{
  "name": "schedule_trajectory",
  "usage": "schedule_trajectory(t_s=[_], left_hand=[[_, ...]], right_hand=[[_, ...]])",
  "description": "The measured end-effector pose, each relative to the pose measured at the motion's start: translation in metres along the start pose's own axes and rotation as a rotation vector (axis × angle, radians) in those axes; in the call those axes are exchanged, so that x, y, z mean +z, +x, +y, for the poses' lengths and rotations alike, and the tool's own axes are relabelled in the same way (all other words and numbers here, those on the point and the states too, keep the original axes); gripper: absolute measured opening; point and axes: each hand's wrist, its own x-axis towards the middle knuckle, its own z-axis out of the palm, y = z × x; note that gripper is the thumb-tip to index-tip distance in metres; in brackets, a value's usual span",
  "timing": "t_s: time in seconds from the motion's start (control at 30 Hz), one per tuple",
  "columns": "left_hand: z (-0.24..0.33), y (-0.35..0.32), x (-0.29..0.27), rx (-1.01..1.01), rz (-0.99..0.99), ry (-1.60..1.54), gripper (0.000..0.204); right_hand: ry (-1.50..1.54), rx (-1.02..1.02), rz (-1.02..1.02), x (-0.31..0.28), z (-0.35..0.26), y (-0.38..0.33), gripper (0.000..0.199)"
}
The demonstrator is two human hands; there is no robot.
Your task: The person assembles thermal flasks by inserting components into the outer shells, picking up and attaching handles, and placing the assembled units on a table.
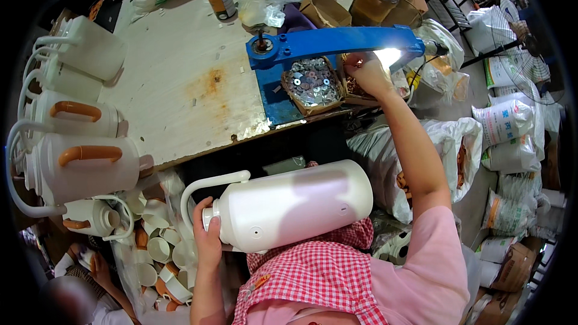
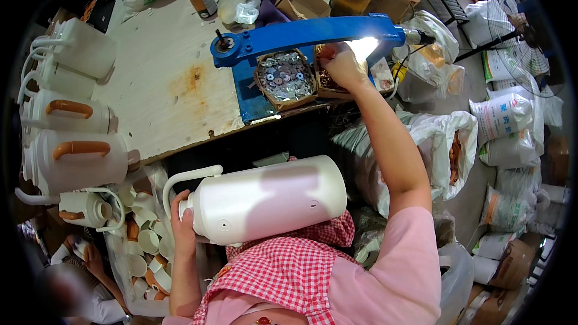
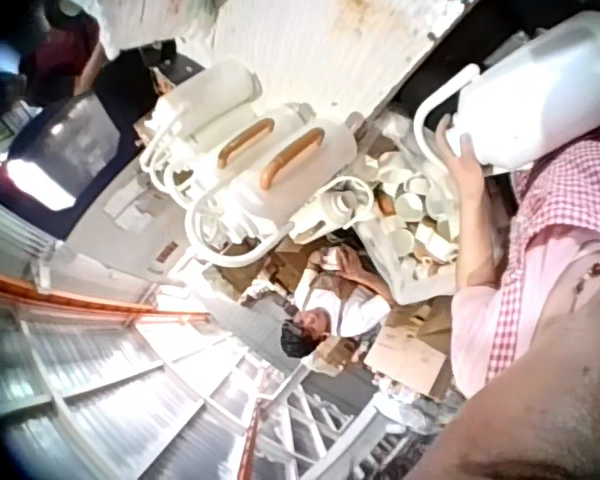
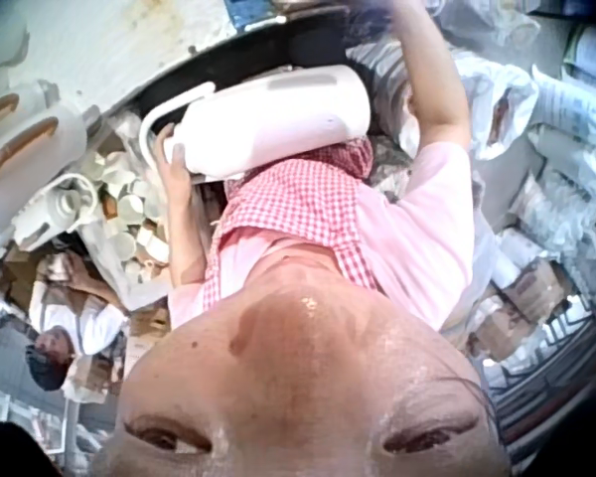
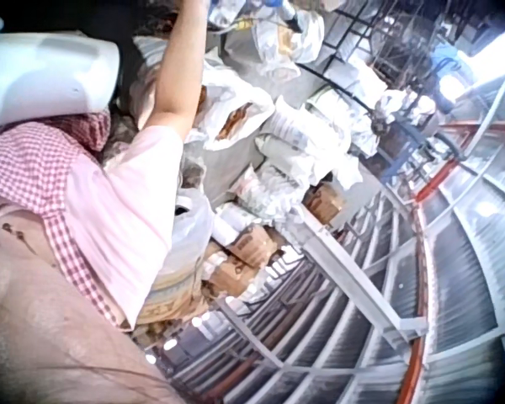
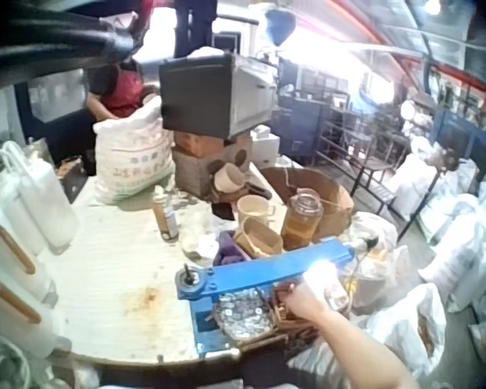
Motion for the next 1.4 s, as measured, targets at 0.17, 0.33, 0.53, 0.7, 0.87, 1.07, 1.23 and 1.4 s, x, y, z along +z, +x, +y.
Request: schedule_trajectory(t_s=[0.17,0.33,0.53,0.7,0.87,1.07,1.23,1.4], left_hand=[[-0.003,0.002,0.000,0.002,0.008,-0.006,0.049],[0.006,0.000,0.000,-0.018,0.011,-0.016,0.048],[-0.003,0.004,0.001,0.055,0.017,0.035,0.048],[0.000,0.002,0.004,-0.021,0.033,-0.003,0.048],[-0.009,0.006,-0.001,0.033,0.023,-0.009,0.049],[-0.010,0.005,-0.003,0.031,0.038,0.021,0.050],[-0.019,0.010,0.000,0.292,0.071,0.181,0.051],[-0.003,-0.007,0.006,0.169,0.076,0.208,0.051]], right_hand=[[0.054,-0.027,0.080,-0.005,-0.006,-0.009,0.017],[0.077,-0.191,0.185,-0.021,-0.026,-0.060,0.010],[0.834,-0.236,0.031,-0.030,-0.134,-0.054,0.008],[0.857,-0.483,0.014,-0.011,-0.176,-0.014,0.012],[0.823,-0.478,-0.019,-0.014,-0.176,-0.009,0.013],[0.700,-0.526,-0.014,-0.016,-0.187,-0.004,0.012],[0.463,-0.488,0.058,-0.024,-0.168,0.011,0.017],[0.474,-0.583,-0.057,-0.036,-0.139,0.022,0.016]])
